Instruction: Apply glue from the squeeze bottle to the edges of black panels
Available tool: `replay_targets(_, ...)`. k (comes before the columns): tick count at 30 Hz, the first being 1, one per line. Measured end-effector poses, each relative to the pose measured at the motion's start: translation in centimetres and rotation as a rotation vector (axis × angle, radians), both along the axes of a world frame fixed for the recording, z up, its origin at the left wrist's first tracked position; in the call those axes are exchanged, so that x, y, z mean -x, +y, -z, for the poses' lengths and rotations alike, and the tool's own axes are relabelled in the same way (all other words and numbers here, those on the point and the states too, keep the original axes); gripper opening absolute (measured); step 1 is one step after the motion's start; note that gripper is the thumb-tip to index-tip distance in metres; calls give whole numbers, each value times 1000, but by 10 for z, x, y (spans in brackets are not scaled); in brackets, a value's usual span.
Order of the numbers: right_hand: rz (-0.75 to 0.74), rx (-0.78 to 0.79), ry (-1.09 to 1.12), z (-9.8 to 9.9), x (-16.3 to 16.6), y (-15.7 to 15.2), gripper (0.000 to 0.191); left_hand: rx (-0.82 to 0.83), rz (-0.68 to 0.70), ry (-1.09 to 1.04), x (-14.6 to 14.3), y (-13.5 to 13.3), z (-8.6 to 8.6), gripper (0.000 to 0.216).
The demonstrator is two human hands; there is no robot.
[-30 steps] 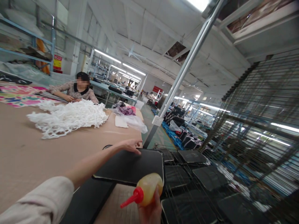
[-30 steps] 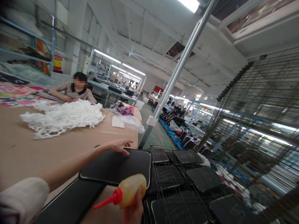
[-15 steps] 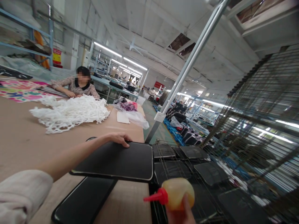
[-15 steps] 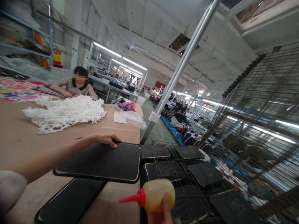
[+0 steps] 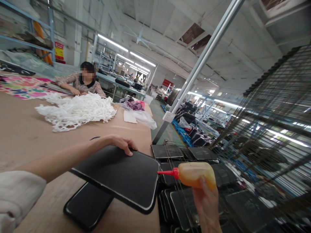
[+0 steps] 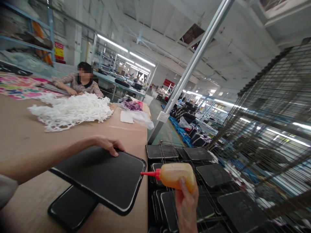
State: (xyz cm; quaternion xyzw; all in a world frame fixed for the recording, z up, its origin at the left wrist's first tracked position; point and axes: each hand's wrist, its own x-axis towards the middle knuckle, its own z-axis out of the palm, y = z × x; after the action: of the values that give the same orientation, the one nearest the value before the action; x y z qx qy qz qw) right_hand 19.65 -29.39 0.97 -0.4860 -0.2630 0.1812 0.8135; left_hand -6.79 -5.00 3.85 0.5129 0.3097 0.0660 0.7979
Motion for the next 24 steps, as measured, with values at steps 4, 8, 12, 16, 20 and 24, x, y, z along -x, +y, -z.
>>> replay_targets(4,-25,5,-57,0,-1,-3,53,53,-10,3,1,0,0,27)
replay_targets(8,-20,-4,-2,0,0,-6,56,71,93,15,3,0,1,32)
replay_targets(12,-19,-28,40,0,3,-7,57,60,109,17,3,0,2,34)
replay_targets(16,-1,-10,76,3,5,-11,60,2,129,21,2,2,5,31)
replay_targets(20,3,19,44,5,6,-16,58,-245,380,19,1,3,6,29)
replay_targets(24,-35,33,3,5,6,-19,61,-425,612,-38,0,6,7,32)
